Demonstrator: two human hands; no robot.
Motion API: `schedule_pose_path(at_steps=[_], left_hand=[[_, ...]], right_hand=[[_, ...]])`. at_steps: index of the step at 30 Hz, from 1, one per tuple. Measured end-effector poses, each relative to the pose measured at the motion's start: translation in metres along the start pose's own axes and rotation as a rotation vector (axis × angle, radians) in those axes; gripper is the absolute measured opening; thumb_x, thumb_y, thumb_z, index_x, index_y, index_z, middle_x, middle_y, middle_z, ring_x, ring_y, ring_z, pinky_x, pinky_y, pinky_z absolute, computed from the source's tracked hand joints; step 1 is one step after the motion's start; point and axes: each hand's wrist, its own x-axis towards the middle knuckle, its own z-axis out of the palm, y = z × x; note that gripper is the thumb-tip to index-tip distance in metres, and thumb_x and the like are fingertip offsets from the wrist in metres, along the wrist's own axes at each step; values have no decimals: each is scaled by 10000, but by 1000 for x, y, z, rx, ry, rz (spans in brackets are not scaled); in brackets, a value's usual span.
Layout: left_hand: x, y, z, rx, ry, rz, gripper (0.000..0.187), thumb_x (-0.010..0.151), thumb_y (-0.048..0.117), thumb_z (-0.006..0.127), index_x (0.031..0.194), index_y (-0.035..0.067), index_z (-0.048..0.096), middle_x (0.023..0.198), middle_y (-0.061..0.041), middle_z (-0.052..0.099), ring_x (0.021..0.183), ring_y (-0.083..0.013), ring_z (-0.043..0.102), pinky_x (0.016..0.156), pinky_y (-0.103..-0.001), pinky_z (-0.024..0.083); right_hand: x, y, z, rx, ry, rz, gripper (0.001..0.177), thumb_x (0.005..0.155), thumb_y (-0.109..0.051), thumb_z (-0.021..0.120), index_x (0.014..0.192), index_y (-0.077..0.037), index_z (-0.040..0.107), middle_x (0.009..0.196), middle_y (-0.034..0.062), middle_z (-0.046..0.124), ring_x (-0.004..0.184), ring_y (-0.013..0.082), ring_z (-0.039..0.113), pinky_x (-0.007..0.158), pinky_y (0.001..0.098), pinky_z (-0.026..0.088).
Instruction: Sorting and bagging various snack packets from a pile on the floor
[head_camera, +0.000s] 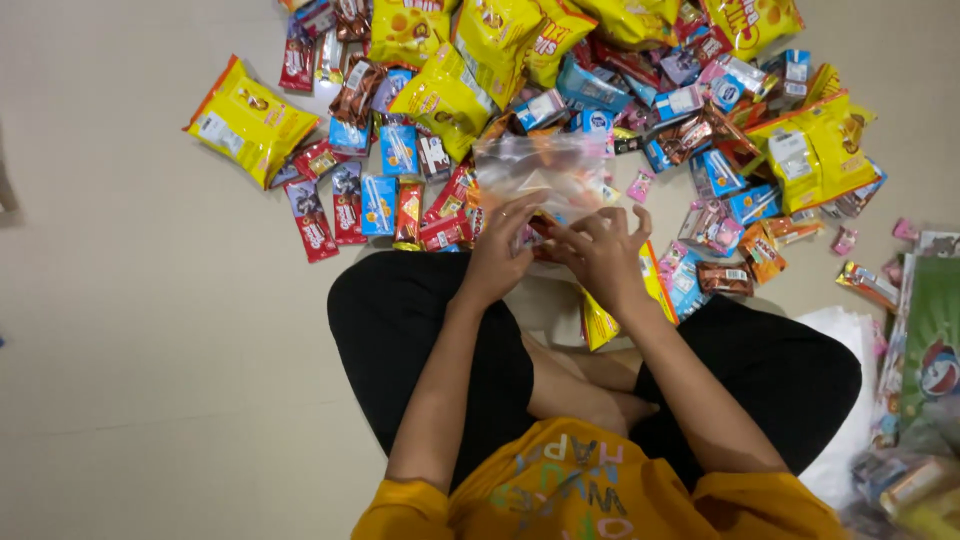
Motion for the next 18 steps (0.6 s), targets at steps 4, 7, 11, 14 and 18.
schedule_pose_path(at_steps=[4,7,11,14,18], left_hand=[[6,16,-7,13,11,-9,765,656,-64,561,1412,44,594,1456,-160,565,1371,-389,509,1187,-484,351],[6,17,-6,-3,4,-40,818,643,-41,552,1449,94,588,1465,-127,564,1382,-366,504,1196,-469,347],[7,15,-6,16,-6,-50,829,645,-7,559,1464,120,583,1468,-111,570,1383,-352,506,1197,-462,334],[7,6,-1,28,1,-37,838,635,5,568,1466,116,577,1457,-106,579,1393,-308,508,1203,-432,304],[7,11,-4,18,6,-47,835,636,1,555,1463,116,580,1450,-109,590,1397,-295,513,1194,-420,297]], right_hand=[[32,-22,-52,165,136,34,312,878,-288,785,1162,-175,725,972,91,695,1066,357,578,1019,627,305],[33,35,-18,394,332,195,110,1022,-148,687,1049,-44,709,974,174,692,968,382,629,944,512,422],[27,137,74,435,267,300,387,833,61,726,1209,-26,693,1032,203,596,942,413,591,894,482,461],[17,177,132,256,-88,408,761,768,1,770,1470,-190,548,1404,238,458,1178,558,588,1026,583,496],[51,139,101,138,-314,451,773,878,-171,783,1575,-181,450,1543,250,340,1249,651,485,1095,640,450]])
